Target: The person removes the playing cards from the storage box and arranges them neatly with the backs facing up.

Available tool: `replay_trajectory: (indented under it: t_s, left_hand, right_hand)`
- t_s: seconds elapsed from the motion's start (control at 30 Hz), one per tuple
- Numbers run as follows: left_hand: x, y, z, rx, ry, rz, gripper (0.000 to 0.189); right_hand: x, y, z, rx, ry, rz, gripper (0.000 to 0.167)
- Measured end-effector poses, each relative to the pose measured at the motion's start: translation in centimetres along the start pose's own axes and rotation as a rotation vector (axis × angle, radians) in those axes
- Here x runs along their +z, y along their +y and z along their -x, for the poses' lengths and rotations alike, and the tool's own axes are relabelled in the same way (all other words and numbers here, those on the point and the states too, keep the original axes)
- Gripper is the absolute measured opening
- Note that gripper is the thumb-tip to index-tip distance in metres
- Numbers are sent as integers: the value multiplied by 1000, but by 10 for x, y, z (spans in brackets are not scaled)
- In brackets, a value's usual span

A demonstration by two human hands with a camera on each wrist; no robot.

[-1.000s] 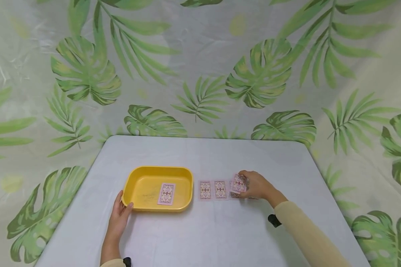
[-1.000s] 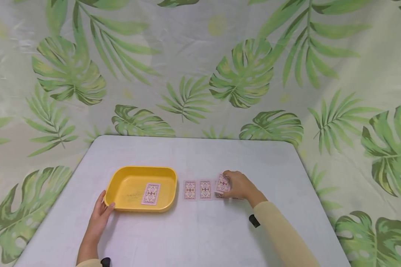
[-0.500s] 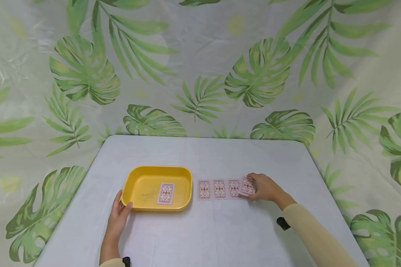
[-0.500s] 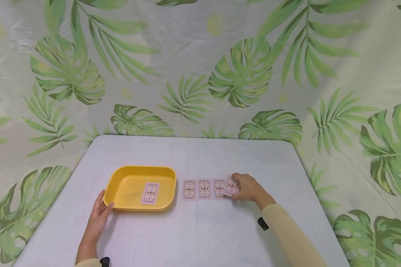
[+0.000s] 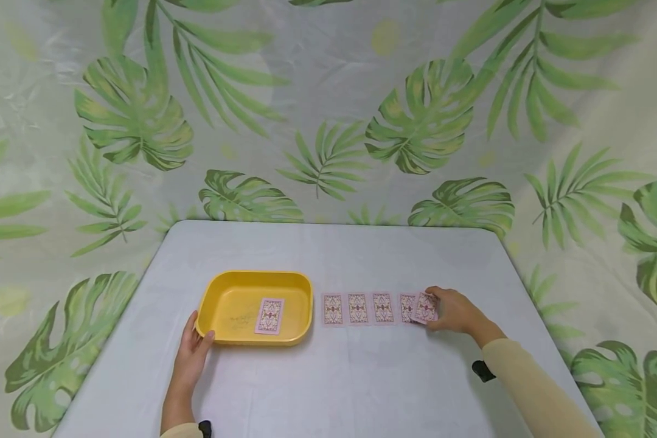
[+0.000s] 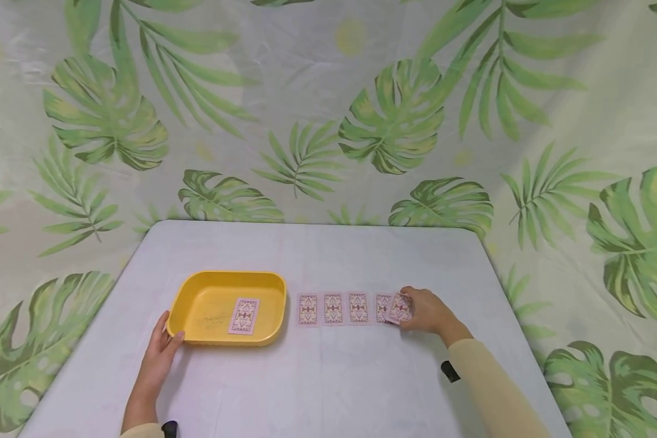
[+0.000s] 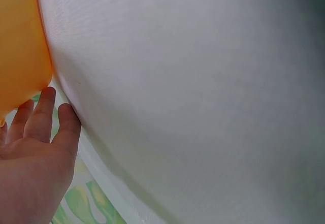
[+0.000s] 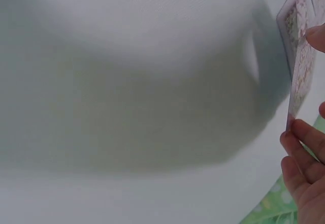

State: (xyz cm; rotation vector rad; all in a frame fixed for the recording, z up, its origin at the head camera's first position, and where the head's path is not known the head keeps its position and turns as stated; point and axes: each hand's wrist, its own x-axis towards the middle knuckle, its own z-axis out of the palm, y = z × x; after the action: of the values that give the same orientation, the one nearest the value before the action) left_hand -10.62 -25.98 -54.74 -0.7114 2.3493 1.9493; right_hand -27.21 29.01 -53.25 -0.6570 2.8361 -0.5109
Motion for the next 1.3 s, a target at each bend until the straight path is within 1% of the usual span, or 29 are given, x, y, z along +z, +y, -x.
replay_trajectory:
  t_s: [0.2,0.3,0.43,0.57,0.87,1.23,1.3]
  left_hand:
    - [-2,0,1,0,2,2,79]
    - [-3,0,1,-10,5,-3,78]
    - [-3,0,1,-12,2,-3,79]
    - [-2,1,0,-9,-3,5,79]
    - [-4,1,0,-9,-7,9,78]
    - [0,0,-1,0,-6,25,77]
    - [1,0,0,-7,2,23,77]
  right_hand:
    - [-1,8,5,21,-11,1,78]
    - [-1,10,8,32,-20,-7,77]
    - [0,14,10,24,-20,-7,77]
    - [1,19,10,5,-2,6,76]
    - [10,26,12,-65,13,38,75]
    - [10,27,12,-64,-7,48,75]
    - [11,27,11,-64,-5,67,72]
